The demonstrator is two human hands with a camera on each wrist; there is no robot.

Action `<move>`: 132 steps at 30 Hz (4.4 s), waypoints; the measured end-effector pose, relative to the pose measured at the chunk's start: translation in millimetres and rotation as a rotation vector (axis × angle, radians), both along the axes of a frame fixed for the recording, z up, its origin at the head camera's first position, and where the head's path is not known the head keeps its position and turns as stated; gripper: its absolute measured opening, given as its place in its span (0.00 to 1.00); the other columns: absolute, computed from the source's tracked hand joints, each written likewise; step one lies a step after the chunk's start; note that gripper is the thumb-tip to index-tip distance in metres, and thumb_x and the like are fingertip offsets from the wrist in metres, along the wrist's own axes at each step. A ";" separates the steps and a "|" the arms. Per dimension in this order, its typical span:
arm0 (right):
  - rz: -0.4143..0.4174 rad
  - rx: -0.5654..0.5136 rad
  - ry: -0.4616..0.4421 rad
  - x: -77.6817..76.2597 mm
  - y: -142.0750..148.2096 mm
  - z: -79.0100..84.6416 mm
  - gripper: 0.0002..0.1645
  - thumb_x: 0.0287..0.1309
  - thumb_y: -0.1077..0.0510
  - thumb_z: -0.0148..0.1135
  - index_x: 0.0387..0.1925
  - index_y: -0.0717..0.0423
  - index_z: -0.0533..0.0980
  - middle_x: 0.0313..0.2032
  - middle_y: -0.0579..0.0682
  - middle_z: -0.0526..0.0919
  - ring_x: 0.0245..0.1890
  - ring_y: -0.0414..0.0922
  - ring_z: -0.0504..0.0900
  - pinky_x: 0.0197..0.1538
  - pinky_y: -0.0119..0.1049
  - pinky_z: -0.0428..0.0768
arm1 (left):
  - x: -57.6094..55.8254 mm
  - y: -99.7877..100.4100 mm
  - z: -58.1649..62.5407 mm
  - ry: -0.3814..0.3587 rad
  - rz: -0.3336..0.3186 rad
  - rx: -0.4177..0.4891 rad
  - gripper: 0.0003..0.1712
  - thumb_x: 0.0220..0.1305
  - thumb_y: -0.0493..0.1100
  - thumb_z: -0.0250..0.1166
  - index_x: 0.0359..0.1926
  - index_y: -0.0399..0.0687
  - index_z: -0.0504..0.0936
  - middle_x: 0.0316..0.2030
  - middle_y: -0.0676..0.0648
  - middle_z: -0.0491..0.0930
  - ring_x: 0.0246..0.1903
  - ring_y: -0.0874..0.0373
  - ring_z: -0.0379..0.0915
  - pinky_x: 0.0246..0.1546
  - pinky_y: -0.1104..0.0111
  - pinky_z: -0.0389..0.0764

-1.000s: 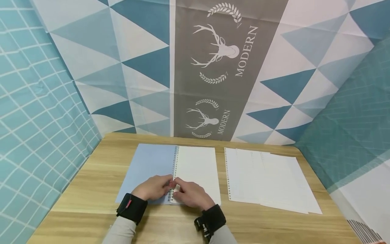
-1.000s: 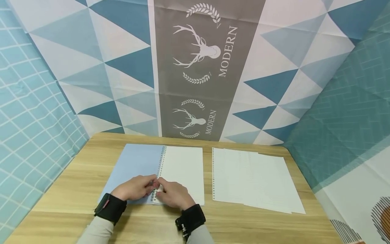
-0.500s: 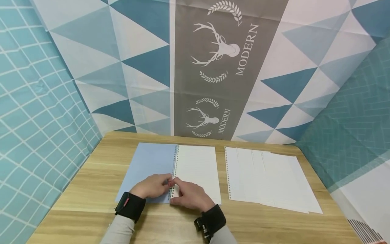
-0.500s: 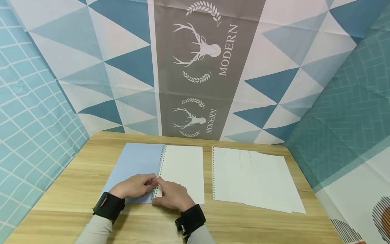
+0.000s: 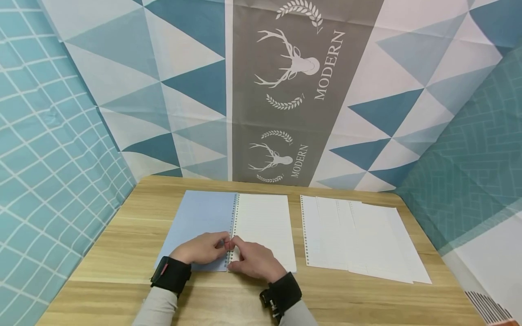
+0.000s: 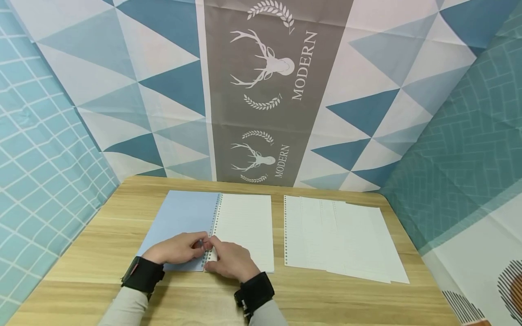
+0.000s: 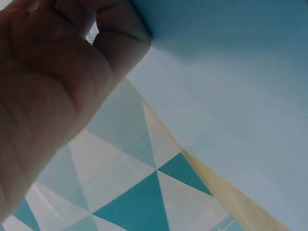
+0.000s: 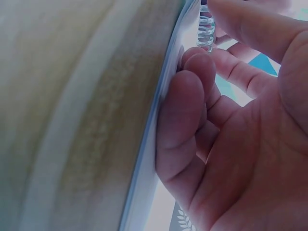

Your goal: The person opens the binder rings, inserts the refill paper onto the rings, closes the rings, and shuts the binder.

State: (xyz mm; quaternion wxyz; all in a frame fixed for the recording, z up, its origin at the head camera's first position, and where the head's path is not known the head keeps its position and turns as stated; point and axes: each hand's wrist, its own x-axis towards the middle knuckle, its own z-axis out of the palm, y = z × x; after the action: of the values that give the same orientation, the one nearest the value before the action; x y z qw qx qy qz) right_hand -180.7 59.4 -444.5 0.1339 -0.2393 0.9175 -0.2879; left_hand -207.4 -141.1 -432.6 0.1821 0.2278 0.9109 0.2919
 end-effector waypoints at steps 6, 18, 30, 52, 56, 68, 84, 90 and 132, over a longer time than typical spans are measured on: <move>0.008 0.010 0.012 0.0 -1.3 -0.8 0.21 0.59 0.47 0.71 0.49 0.38 0.71 0.22 0.37 0.70 0.21 0.35 0.68 0.25 0.30 0.63 | -1.4 -3.4 -2.6 -0.005 -0.014 0.032 0.08 0.75 0.47 0.59 0.35 0.55 0.75 0.22 0.56 0.64 0.22 0.61 0.61 0.24 0.70 0.59; 0.002 0.041 0.022 0.2 -2.5 1.8 0.24 0.58 0.50 0.73 0.51 0.38 0.70 0.22 0.37 0.70 0.22 0.35 0.68 0.25 0.29 0.64 | -1.1 -1.8 -1.4 0.015 -0.021 0.014 0.06 0.73 0.45 0.59 0.35 0.53 0.75 0.21 0.57 0.63 0.22 0.62 0.62 0.25 0.71 0.60; -0.041 0.037 -0.004 0.2 -3.8 -1.8 0.24 0.58 0.48 0.73 0.48 0.46 0.69 0.20 0.38 0.69 0.19 0.35 0.65 0.23 0.30 0.62 | -1.9 -9.5 -0.9 -0.119 -0.077 0.079 0.21 0.53 0.40 0.75 0.44 0.48 0.73 0.27 0.53 0.76 0.27 0.60 0.70 0.28 0.70 0.69; -0.064 0.064 -0.017 2.1 -7.2 -0.9 0.20 0.61 0.49 0.71 0.46 0.44 0.68 0.22 0.39 0.69 0.20 0.37 0.66 0.25 0.31 0.62 | 4.6 -7.0 6.7 -0.111 -0.055 0.064 0.18 0.59 0.39 0.74 0.42 0.46 0.72 0.25 0.54 0.74 0.25 0.61 0.68 0.27 0.72 0.66; -0.069 0.069 -0.022 2.0 -7.0 -0.4 0.20 0.61 0.48 0.71 0.46 0.43 0.68 0.22 0.39 0.69 0.21 0.37 0.66 0.25 0.31 0.62 | 3.6 -7.3 6.1 -0.114 -0.058 0.061 0.18 0.59 0.40 0.74 0.43 0.47 0.72 0.25 0.54 0.74 0.25 0.61 0.68 0.27 0.72 0.66; -0.056 0.064 -0.012 1.7 -5.5 -1.2 0.21 0.61 0.46 0.71 0.47 0.46 0.69 0.21 0.40 0.67 0.21 0.37 0.65 0.25 0.31 0.61 | 2.2 -4.5 5.7 -0.123 -0.085 0.054 0.22 0.56 0.42 0.76 0.44 0.50 0.72 0.27 0.53 0.74 0.26 0.59 0.68 0.28 0.69 0.67; -0.025 0.061 0.031 1.4 -5.5 0.2 0.20 0.60 0.47 0.71 0.47 0.44 0.70 0.23 0.38 0.67 0.23 0.36 0.65 0.25 0.30 0.62 | 2.3 -2.3 5.6 -0.133 -0.055 0.057 0.24 0.53 0.43 0.77 0.44 0.51 0.70 0.26 0.52 0.74 0.26 0.58 0.68 0.27 0.69 0.65; -0.019 0.053 0.031 3.5 -5.7 2.2 0.20 0.61 0.48 0.71 0.49 0.44 0.71 0.23 0.38 0.67 0.23 0.36 0.66 0.26 0.30 0.63 | 2.5 -3.4 5.0 -0.128 -0.062 0.055 0.24 0.54 0.43 0.77 0.43 0.51 0.69 0.26 0.53 0.74 0.26 0.59 0.68 0.27 0.69 0.65; 0.014 0.047 0.057 1.7 -6.3 3.0 0.25 0.58 0.49 0.73 0.53 0.41 0.71 0.25 0.40 0.69 0.26 0.36 0.67 0.28 0.29 0.64 | 0.4 -3.6 4.4 -0.123 -0.056 0.050 0.25 0.51 0.43 0.78 0.41 0.50 0.70 0.27 0.53 0.74 0.26 0.59 0.68 0.27 0.69 0.65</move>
State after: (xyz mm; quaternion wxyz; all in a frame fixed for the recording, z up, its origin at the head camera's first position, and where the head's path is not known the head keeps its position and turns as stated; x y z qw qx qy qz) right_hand -179.0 53.1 -441.5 0.1151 -0.2505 0.9258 -0.2586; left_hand -207.0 -144.7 -428.2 0.2402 0.2391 0.8837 0.3230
